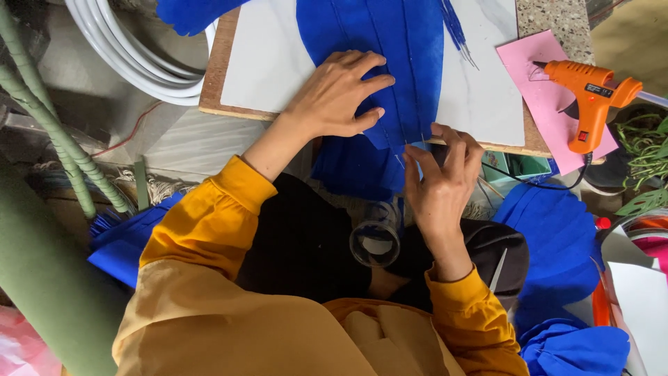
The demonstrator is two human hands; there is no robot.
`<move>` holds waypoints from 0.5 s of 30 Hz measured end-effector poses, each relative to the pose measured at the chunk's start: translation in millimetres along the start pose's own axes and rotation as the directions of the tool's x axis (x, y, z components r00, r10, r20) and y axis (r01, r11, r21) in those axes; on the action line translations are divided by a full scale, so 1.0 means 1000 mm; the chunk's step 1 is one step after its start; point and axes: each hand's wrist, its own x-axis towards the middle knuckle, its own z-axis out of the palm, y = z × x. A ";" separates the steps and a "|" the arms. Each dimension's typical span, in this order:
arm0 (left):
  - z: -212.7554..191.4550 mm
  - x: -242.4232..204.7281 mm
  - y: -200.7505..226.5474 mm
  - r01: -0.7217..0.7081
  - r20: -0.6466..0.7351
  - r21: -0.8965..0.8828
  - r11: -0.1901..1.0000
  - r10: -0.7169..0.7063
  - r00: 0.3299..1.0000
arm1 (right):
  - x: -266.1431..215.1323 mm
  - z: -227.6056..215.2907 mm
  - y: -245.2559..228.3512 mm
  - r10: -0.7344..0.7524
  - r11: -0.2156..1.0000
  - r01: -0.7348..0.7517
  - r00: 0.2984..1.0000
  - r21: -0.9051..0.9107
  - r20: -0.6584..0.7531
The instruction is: Assembling blue fabric petals by gluing thin support wires to them using a hot glue gun.
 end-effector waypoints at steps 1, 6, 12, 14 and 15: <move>0.000 0.000 0.000 -0.004 -0.011 -0.003 1.000 0.004 1.000 | 0.000 -0.001 -0.001 -0.003 1.000 0.003 1.000 -0.016 -0.002; -0.001 0.001 0.001 -0.011 -0.017 0.015 1.000 0.011 1.000 | 0.005 -0.013 0.006 0.034 0.992 -0.039 0.998 0.120 0.045; -0.002 0.000 0.003 0.007 0.023 0.015 1.000 -0.008 1.000 | 0.015 -0.006 0.012 -0.047 0.995 0.036 0.993 0.097 0.105; -0.002 0.001 0.003 0.017 0.031 0.018 1.000 -0.017 0.999 | 0.016 0.000 0.013 -0.045 0.999 0.041 0.986 0.031 0.158; -0.002 0.001 0.003 0.024 0.035 0.013 1.000 -0.025 0.999 | 0.015 0.002 0.013 -0.041 0.999 0.039 0.985 0.019 0.168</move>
